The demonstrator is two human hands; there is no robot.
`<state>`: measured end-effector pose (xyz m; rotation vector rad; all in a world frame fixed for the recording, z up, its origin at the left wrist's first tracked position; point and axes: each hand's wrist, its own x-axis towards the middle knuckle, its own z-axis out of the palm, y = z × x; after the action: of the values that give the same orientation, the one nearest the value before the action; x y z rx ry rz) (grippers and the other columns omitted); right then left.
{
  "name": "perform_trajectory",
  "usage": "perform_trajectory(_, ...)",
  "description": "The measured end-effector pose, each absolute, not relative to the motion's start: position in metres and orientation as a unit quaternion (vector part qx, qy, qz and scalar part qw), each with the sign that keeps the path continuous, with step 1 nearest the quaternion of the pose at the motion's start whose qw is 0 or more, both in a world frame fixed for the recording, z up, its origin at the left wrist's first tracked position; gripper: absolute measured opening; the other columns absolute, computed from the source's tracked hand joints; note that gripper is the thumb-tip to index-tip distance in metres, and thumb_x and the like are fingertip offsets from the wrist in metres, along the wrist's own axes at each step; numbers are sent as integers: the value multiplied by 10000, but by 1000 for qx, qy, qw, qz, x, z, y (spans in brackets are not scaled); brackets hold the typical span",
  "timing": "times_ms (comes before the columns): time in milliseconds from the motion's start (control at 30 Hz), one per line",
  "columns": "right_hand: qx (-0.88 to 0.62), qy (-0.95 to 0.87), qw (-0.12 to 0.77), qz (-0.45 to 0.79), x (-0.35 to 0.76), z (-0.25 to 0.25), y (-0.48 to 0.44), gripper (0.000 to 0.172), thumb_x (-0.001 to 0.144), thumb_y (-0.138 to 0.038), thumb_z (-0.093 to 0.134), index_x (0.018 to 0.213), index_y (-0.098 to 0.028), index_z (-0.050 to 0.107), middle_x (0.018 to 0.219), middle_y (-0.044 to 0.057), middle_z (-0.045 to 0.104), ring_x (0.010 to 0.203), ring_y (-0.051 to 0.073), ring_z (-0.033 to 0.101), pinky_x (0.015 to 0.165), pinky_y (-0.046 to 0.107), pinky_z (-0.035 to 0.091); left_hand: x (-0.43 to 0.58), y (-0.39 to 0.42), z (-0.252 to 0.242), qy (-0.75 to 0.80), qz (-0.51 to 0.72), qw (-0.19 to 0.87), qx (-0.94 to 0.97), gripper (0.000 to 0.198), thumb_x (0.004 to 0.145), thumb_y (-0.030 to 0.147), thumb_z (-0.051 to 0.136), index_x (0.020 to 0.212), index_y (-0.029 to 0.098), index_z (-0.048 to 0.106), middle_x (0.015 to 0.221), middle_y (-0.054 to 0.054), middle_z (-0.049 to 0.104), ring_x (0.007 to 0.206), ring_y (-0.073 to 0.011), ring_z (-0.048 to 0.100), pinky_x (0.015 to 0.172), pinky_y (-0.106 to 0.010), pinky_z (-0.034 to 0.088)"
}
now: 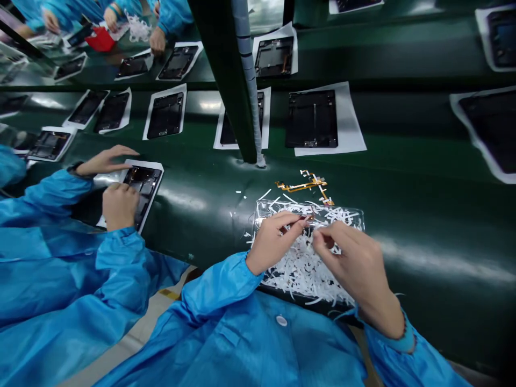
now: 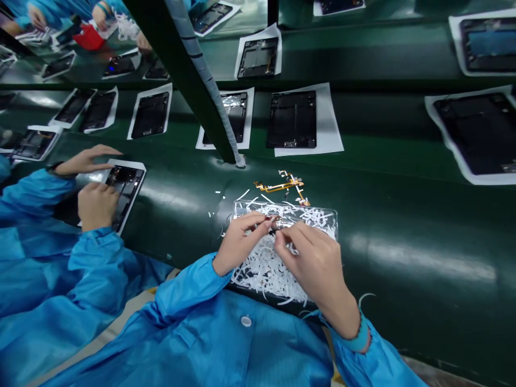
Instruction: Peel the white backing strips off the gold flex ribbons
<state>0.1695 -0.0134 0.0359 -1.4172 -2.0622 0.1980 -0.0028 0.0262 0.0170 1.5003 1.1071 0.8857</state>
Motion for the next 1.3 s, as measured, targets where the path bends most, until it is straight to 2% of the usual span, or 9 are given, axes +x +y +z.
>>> perform_trajectory(100, -514, -800, 303, 61, 176, 42, -16, 49, 927, -158, 643, 893, -184, 618, 758, 25, 654, 656, 151, 604, 617, 293, 448, -7, 29, 16, 426, 334, 579, 610, 280, 966, 385, 601, 854, 187, 764, 827, -44, 701, 805, -158, 627, 719, -291, 504)
perform_trajectory(200, -502, -822, 269, -8, 176, 42, -17, 161, 920, -147, 653, 1079, -163, 633, 954, 82, 727, 816, 197, 684, 709, 318, 503, -8, 29, 15, 417, 345, 604, 585, 278, 923, 442, 658, 858, 202, 781, 867, -49, 714, 835, -165, 642, 780, -313, 522)
perform_trajectory(400, -494, -831, 222, -126, 167, 37, -15, 186, 930, -152, 637, 1115, -136, 624, 980, 103, 744, 824, 211, 688, 718, 341, 490, -9, 25, 18, 423, 344, 598, 587, 251, 950, 371, 626, 866, 190, 777, 882, -51, 695, 880, -171, 626, 801, -309, 493)
perform_trajectory(567, -501, -830, 196, -150, 163, 31, -15, 189, 930, -162, 607, 1116, -148, 636, 968, 102, 743, 798, 214, 671, 695, 358, 453, -9, 24, 19, 431, 341, 582, 599, 235, 965, 314, 592, 878, 184, 767, 904, -50, 684, 891, -173, 619, 819, -310, 488)
perform_trajectory(833, -522, -812, 200, -167, 154, 19, -10, 54, 911, -150, 589, 923, -184, 630, 863, 57, 708, 688, 166, 616, 631, 328, 417, -10, 26, 16, 425, 332, 565, 625, 230, 968, 249, 578, 849, 181, 763, 885, -48, 693, 895, -173, 630, 829, -308, 503)
perform_trajectory(933, -539, -801, 232, -118, 153, 26, -6, 47, 895, -132, 589, 890, -177, 601, 802, 37, 669, 619, 143, 575, 575, 306, 404, -15, 29, 18, 414, 312, 565, 642, 211, 962, 256, 591, 872, 190, 770, 907, -44, 703, 918, -178, 641, 830, -308, 509)
perform_trajectory(1067, -577, -755, 302, 79, 170, 47, -9, 67, 906, -152, 570, 855, -195, 565, 762, 8, 599, 619, 122, 550, 576, 265, 420, -43, 38, 30, 423, 282, 556, 657, 201, 941, 317, 630, 858, 205, 776, 891, -32, 701, 853, -175, 631, 751, -290, 493)
perform_trajectory(1200, -546, -789, 148, 240, 200, 50, -10, 363, 1004, -329, 512, 662, -208, 536, 573, -28, 527, 485, 111, 492, 507, 275, 368, -108, 54, 34, 492, 342, 517, 612, 290, 903, 364, 671, 686, 176, 707, 786, -30, 647, 762, -159, 579, 700, -285, 472)
perform_trajectory(1300, -541, -805, 47, 239, 212, 38, 7, 371, 1015, -433, 500, 757, -208, 644, 685, 0, 666, 551, 146, 602, 513, 281, 375, -167, 65, 25, 628, 410, 441, 493, 410, 882, 428, 677, 592, 156, 573, 626, 4, 533, 574, -96, 435, 516, -239, 369)
